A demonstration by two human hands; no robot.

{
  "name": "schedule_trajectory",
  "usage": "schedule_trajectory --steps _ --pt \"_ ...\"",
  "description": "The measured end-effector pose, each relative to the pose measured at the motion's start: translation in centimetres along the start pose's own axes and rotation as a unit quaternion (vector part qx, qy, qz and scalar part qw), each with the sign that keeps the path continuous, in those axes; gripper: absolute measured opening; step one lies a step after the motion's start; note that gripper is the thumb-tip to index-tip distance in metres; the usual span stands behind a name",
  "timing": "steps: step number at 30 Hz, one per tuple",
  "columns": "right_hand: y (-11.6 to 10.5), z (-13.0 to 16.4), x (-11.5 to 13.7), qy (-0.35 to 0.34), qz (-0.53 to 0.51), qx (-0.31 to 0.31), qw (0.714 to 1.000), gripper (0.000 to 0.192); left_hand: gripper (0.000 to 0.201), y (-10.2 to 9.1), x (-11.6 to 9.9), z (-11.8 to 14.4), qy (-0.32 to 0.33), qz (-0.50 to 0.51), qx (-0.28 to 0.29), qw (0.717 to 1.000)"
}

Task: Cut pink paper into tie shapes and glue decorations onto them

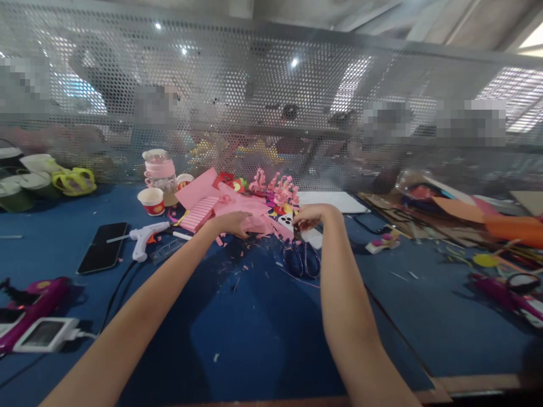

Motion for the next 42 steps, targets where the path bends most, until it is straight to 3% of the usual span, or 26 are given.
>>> schedule_trajectory --steps 5,14,20,26,31,35,39,42 --pt "0.8 -0.5 0.0 -0.01 -0.014 0.011 1.0 0.017 0.072 -0.8 0.7 0.3 -0.012 0.003 -0.036 0.999" --pt "0.9 -0.3 1.5 -0.081 -0.039 0.016 0.996 0.028 0.059 -2.6 -0.5 1.0 -0.006 -0.024 -0.074 0.997" --pt "0.4 -0.8 1.5 -0.106 -0.044 -0.004 0.993 0.033 0.061 -3.6 1.3 1.3 -0.047 -0.044 -0.066 0.996" --pt "0.5 0.1 2.1 -0.145 -0.132 0.04 0.98 0.037 0.058 -4.4 3.1 1.7 -0.072 -0.023 -0.056 0.996" --pt "0.0 1.1 3.0 -0.159 -0.113 0.027 0.98 0.037 0.082 -2.7 1.9 1.9 -0.02 0.009 0.021 1.0" --pt "-0.5 2.4 4.6 -0.222 -0.121 0.015 0.967 0.036 0.086 -0.5 0.8 1.7 0.004 0.035 0.106 0.994" --pt "-0.6 3.4 5.9 -0.268 -0.136 0.014 0.954 0.036 0.08 -0.1 1.6 1.3 -0.027 0.018 0.102 0.994" --pt "-0.2 3.2 6.2 -0.261 -0.125 0.013 0.957 0.037 0.07 -0.3 1.6 1.1 -0.022 -0.002 0.086 0.996"
Point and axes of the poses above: each hand's wrist, its own z-axis away from the middle knuckle, its own y-axis out of the palm, x = y × z, the point moved 8 cm from there along -z, towards the middle knuckle, and after that the axes turned 4 degrees about -y, right-handed, at the moved point
